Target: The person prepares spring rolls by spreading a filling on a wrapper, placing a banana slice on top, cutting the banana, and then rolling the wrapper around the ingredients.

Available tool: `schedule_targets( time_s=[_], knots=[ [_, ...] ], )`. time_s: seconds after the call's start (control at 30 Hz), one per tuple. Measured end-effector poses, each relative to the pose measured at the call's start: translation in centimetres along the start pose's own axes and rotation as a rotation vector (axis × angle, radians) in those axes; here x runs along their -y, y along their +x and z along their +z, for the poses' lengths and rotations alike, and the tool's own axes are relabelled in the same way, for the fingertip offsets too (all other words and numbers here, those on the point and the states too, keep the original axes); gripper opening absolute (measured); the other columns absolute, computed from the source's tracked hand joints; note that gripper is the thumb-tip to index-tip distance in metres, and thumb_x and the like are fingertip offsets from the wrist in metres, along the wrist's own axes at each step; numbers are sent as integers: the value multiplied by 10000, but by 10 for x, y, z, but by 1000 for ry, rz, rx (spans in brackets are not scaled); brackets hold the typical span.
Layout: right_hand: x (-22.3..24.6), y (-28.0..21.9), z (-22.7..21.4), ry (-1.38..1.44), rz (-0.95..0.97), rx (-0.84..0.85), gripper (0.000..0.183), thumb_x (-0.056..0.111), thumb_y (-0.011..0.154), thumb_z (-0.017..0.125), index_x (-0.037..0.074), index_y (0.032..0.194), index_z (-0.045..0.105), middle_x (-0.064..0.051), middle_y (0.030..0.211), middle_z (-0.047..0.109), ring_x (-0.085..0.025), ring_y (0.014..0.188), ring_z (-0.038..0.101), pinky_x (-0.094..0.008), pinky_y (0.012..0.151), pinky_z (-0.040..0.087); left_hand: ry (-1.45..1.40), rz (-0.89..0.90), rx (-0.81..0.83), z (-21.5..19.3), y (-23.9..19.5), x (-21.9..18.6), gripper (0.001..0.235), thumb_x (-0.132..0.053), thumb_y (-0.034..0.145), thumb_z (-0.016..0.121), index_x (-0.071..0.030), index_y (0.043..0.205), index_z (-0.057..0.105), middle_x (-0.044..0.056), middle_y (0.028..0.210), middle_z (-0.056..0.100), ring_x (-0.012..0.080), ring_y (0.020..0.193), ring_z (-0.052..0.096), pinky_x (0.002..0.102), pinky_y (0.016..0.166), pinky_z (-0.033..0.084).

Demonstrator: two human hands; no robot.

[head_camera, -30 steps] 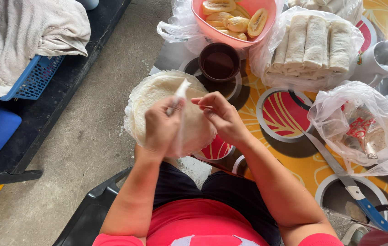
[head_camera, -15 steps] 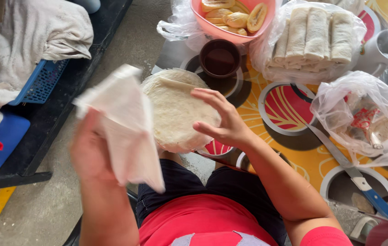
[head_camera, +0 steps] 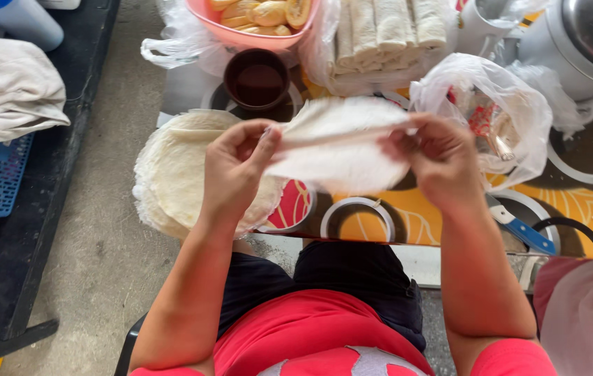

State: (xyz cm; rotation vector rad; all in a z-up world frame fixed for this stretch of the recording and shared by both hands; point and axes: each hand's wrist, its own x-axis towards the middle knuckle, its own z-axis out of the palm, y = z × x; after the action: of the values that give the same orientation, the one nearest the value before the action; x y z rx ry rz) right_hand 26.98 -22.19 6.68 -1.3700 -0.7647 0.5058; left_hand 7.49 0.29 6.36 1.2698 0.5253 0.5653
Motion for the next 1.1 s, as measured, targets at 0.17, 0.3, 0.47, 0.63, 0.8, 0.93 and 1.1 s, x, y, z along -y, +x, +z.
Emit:
schedule_targets(
  time_s=[0.17, 0.3, 0.47, 0.63, 0.8, 0.93, 1.1],
  knots=[
    [31, -10, -25, -301, -267, -149, 147, -48, 998, 748, 9, 1133, 737, -48, 1088, 708, -95, 964, 659, -243, 840, 531, 210, 536, 216, 18, 22, -2, 87, -48, 1055, 712, -89, 1131, 711, 43, 1255, 636, 140, 1189, 618, 261, 989, 522],
    [19, -32, -19, -587, -324, -11, 266, -93, 813, 761, 71, 1022, 768, -75, 1122, 703, -145, 1038, 672, -284, 829, 579, 632, 527, 144, 14, 20, 10, 125, -38, 959, 789, -123, 1050, 773, 31, 1122, 619, 180, 1065, 589, 312, 820, 513],
    [-17, -65, 18, -897, -347, 129, 268, 48, 716, 810, 144, 967, 814, -36, 981, 726, -258, 998, 646, -417, 918, 487, 789, 174, 135, 9, 6, 28, 115, -72, 977, 662, -82, 1052, 749, 93, 963, 688, 204, 813, 683, 354, 742, 571],
    [-25, -67, 5, -837, -225, 129, 249, 163, 826, 791, 110, 1069, 790, -49, 1033, 742, -242, 1004, 660, -411, 935, 479, 728, 140, 88, 20, -8, 22, 217, -106, 992, 610, -64, 1189, 691, 127, 971, 708, 226, 819, 710, 338, 748, 579],
    [-48, -26, -20, -1096, -150, -145, 285, 117, 962, 738, 50, 1239, 727, -147, 1179, 719, -330, 1133, 626, -418, 1014, 484, 759, 52, 77, 36, -29, 23, 399, -151, 875, 720, -81, 1264, 662, 138, 944, 670, 266, 751, 690, 353, 704, 581],
    [-50, -11, -9, -1164, -137, -225, 416, 93, 843, 789, 41, 1249, 722, -145, 1047, 722, -354, 1013, 613, -436, 933, 492, 948, 357, 18, 39, -26, 35, 226, -29, 890, 665, -65, 1096, 751, 136, 971, 671, 318, 845, 676, 406, 762, 546],
    [-40, -16, -1, -797, 83, -345, 397, 45, 833, 760, 74, 1228, 728, -93, 895, 674, -188, 757, 643, -320, 724, 547, 880, 329, 23, 35, -2, 41, 227, 14, 948, 617, -26, 1143, 726, 144, 1048, 676, 312, 879, 693, 398, 768, 549]
  ],
)
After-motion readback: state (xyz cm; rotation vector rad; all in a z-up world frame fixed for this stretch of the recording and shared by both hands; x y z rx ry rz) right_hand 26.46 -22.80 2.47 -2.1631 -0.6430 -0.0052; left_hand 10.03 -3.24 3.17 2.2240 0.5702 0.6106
